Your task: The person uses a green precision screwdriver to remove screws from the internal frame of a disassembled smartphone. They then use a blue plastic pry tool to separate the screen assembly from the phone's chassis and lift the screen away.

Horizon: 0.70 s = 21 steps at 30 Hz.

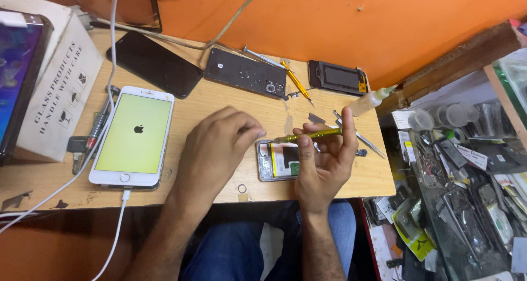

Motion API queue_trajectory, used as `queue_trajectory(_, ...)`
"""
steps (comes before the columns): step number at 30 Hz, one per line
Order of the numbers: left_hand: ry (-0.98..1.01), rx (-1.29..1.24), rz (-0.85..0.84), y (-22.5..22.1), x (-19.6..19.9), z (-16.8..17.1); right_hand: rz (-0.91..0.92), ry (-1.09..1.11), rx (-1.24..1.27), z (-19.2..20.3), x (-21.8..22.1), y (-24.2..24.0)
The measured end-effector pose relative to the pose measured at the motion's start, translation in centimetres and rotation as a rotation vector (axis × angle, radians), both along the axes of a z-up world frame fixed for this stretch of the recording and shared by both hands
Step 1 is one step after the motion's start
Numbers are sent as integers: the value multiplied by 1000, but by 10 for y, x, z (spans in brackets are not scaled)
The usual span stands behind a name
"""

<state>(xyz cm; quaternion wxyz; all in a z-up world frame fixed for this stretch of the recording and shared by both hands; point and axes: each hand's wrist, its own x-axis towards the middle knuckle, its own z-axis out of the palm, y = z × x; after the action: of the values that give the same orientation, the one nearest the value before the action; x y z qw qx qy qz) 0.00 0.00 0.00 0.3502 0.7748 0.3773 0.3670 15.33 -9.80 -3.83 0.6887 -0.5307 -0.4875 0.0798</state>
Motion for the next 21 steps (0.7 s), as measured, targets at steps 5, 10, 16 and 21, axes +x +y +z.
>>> queue_trajectory(5, 93, 292, 125, 42, 37, 12, 58, -97, -89, 1, -2, -1)
queue_trajectory(10, 192, 399, 218, 64, 60, 3, 40, -204, -169, 0, -1, -2)
queue_trajectory(16, 158, 527, 231, 64, 55, -6, 76, -240, -158, -3, 0, -1)
queue_trajectory(21, 211, 87, -34, 22, 16, 5, 201, -259, -152, 2, 1, 0)
